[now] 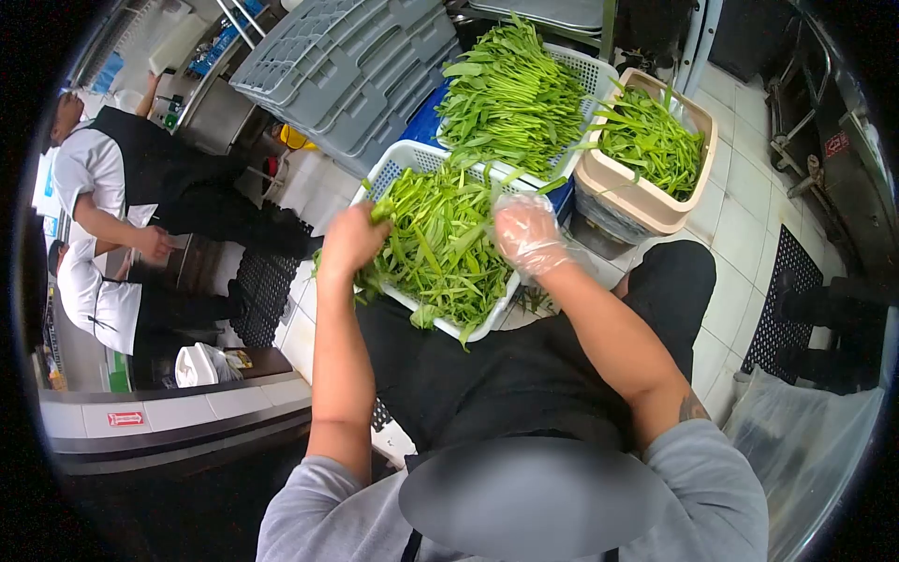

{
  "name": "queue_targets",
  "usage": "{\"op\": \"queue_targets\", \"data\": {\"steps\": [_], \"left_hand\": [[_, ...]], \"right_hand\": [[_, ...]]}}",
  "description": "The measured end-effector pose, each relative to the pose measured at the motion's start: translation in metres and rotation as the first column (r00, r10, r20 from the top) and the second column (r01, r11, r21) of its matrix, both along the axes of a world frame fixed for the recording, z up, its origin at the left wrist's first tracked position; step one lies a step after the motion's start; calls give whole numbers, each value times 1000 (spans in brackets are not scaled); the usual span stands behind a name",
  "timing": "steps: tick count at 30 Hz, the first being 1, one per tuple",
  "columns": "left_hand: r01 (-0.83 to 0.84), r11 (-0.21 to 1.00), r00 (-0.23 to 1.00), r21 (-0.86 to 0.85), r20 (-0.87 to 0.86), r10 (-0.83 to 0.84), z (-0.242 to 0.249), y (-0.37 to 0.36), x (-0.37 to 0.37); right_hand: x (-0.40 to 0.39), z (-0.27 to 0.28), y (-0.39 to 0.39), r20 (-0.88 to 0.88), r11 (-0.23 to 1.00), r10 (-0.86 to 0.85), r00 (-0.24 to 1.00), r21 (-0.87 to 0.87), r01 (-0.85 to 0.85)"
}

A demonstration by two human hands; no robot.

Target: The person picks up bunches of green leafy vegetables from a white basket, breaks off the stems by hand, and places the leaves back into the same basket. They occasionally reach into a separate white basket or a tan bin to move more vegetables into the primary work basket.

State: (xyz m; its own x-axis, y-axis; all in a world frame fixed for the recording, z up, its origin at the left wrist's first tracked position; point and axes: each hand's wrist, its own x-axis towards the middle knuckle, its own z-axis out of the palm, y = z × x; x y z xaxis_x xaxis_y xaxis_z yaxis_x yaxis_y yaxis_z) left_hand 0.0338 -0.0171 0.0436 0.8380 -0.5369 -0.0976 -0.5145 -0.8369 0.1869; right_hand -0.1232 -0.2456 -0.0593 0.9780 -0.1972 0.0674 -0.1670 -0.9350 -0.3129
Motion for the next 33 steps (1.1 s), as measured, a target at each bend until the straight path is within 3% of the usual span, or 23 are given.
{"op": "queue_targets", "data": {"steps": [3,6,8,11,14,15,18,19,22,25,28,32,33], "left_hand": [[-20,1000,1000,19,-20,20,-31,-19,40],[40,995,993,95,-110,-30,-100,-30,78],[124,974,977,190,-195,-86,-121,-34,88],[110,994,980,5,-167,-107,-90,-28,74],[148,985,976,-84,-148,-160,-51,-19,56],[162,983,977,-84,-125,-172,-42,-16,49],[181,982,980,-48,-73,-185,-31,-11,37],[178,983,981,-44,-70,-181,-27,-11,32],[173,977,981,-127,-63,-182,-29,-11,23],[148,978,987,-145,-36,-155,-35,-7,19],[68,978,997,-197,-30,-75,-34,4,16],[-38,950,999,-311,23,47,-47,25,20],[-68,941,994,-331,55,91,-50,25,23]], "right_hand": [[-12,7,7,241,996,-67,968,67,53],[-23,15,13,185,984,-54,981,175,21],[-33,10,17,267,985,-36,963,175,-11],[-43,-2,12,414,993,-15,910,115,-36],[-30,7,7,596,980,-37,802,179,-87],[-25,35,10,468,960,-35,883,260,-100],[10,38,14,614,966,221,758,-32,-256],[22,61,28,384,922,-26,923,365,-126],[69,34,45,428,935,64,902,290,-204],[97,19,56,47,933,226,973,275,-230],[121,-2,52,30,890,324,945,329,-316],[110,-4,54,289,932,273,918,159,-327],[106,2,55,226,941,298,927,93,-325]]}}
